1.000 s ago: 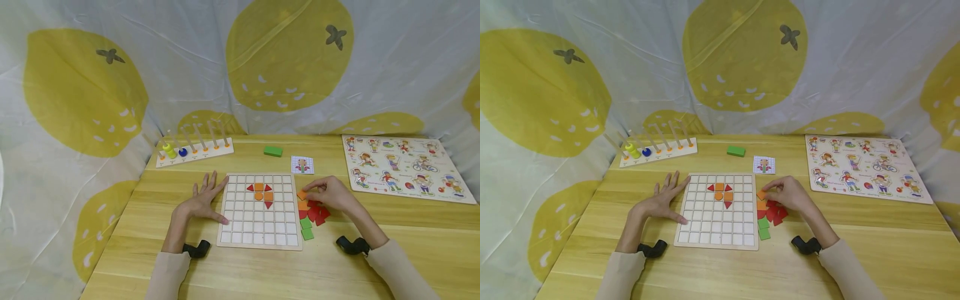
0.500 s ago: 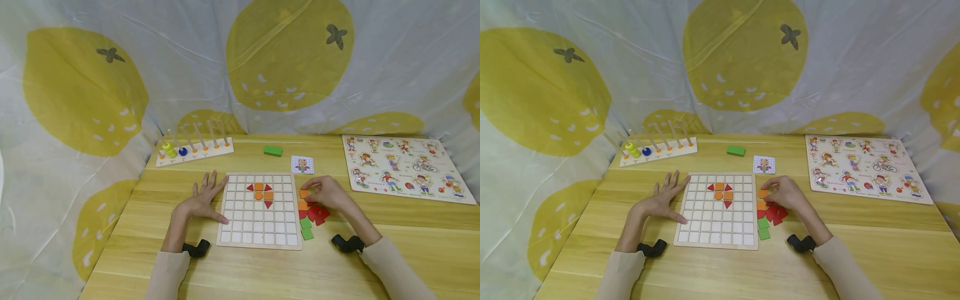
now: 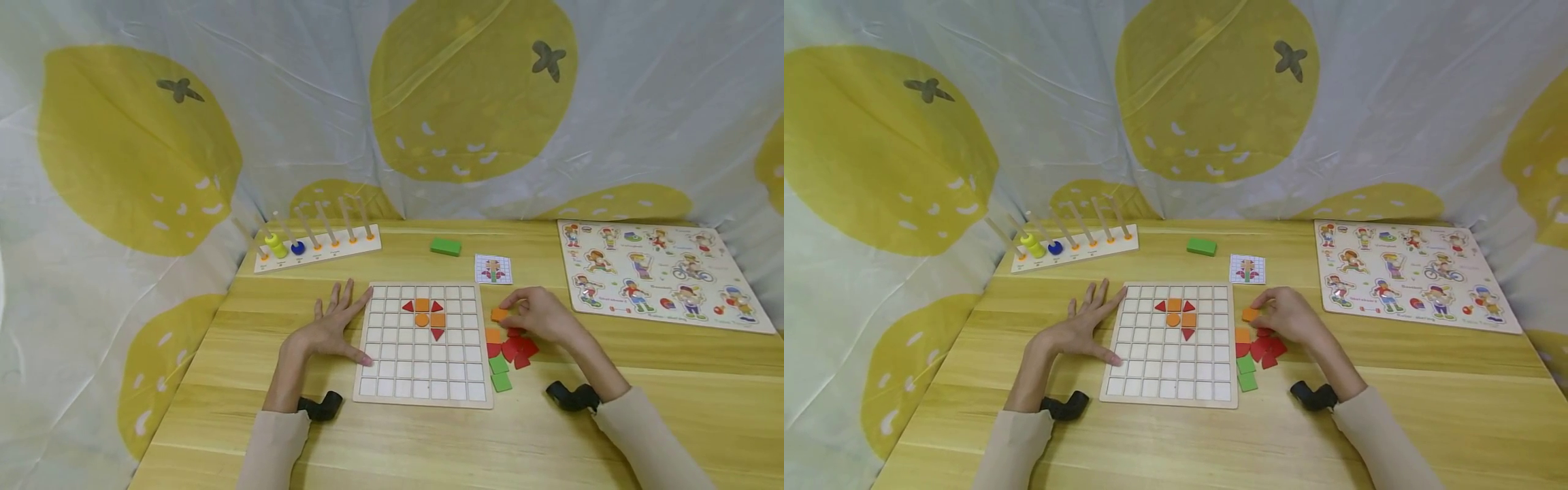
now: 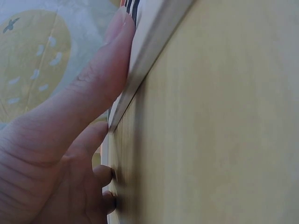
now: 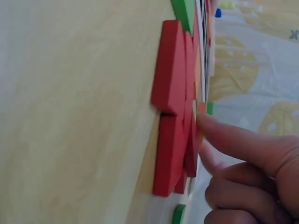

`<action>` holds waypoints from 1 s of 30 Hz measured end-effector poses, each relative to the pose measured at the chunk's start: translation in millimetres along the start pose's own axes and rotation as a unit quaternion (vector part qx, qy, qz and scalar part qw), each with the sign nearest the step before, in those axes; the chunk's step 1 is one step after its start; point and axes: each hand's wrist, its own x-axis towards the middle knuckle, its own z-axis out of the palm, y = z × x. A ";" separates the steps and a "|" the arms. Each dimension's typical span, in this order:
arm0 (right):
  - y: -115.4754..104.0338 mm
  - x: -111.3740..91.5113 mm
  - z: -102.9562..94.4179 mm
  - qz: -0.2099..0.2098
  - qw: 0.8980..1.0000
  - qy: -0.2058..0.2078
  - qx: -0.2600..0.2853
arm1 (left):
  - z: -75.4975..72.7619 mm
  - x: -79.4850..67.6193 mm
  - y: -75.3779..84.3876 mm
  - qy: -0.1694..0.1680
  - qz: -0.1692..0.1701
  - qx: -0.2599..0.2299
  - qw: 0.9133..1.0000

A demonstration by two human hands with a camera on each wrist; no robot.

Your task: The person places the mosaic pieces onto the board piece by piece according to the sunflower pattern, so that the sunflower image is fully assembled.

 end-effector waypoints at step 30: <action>-81.8 20.1 81.7 -0.062 0.997 -0.032 0.027 | -0.4 -1.4 0.2 0.003 0.004 -0.004 1.000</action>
